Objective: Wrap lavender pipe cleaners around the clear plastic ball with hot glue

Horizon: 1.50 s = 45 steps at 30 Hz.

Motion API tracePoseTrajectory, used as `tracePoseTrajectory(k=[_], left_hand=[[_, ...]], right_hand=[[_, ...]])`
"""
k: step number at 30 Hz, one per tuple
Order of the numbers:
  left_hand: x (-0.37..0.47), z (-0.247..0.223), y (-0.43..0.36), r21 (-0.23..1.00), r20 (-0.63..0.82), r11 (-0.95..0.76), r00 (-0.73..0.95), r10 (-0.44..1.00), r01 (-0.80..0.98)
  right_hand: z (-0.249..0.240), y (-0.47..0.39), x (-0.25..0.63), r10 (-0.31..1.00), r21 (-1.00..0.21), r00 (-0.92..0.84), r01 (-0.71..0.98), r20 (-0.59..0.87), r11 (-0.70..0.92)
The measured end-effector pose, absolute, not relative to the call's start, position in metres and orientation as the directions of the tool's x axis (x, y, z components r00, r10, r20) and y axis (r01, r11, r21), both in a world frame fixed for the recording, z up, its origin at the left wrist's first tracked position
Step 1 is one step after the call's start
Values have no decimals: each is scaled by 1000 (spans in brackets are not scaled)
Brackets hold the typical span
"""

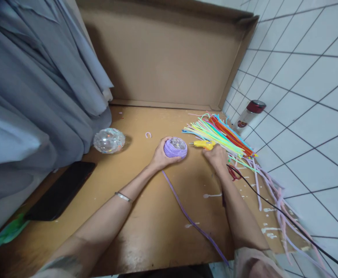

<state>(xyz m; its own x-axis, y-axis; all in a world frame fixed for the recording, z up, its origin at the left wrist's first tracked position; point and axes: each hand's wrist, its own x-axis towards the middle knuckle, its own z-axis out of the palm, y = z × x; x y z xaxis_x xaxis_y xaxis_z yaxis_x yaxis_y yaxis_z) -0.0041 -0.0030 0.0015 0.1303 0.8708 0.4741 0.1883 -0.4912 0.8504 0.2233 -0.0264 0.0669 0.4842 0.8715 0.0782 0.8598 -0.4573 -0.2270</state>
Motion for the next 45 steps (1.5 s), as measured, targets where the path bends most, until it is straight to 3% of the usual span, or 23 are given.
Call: tracePoseTrajectory(k=[5,7,9,11,13,15,17,20,32,45], left_hand=[[-4,-1,-1,861,459,-470,102,882,193],[-4,-2,0,855,469,-482,107,876,193],[-4,-2,0,848,480,-492,109,871,195],[-4,-2,0,840,493,-505,109,863,197],[-4,-2,0,833,504,-516,112,856,198],[-4,-1,-1,832,505,-517,114,856,200],[-4,-1,-1,834,500,-514,116,858,202],[-4,0,-1,836,500,-514,120,858,193],[-6,1,-2,816,521,-543,152,840,200],[-5,0,-1,798,541,-565,162,825,211]], right_hand=[[80,-22,228,881,-725,473,605,-6,-329],[88,-24,224,909,-836,415,489,-30,-250],[99,-29,217,928,-853,372,485,2,-192],[111,-34,209,914,-784,373,610,158,-113],[119,-40,199,845,-603,366,795,389,-66],[123,-44,190,795,-422,299,904,527,-60],[121,-45,182,795,-294,215,955,567,-48],[115,-45,175,824,-193,138,981,550,-36],[114,-42,176,905,-106,118,991,408,-81],[108,-42,173,899,-81,93,995,428,-64]])
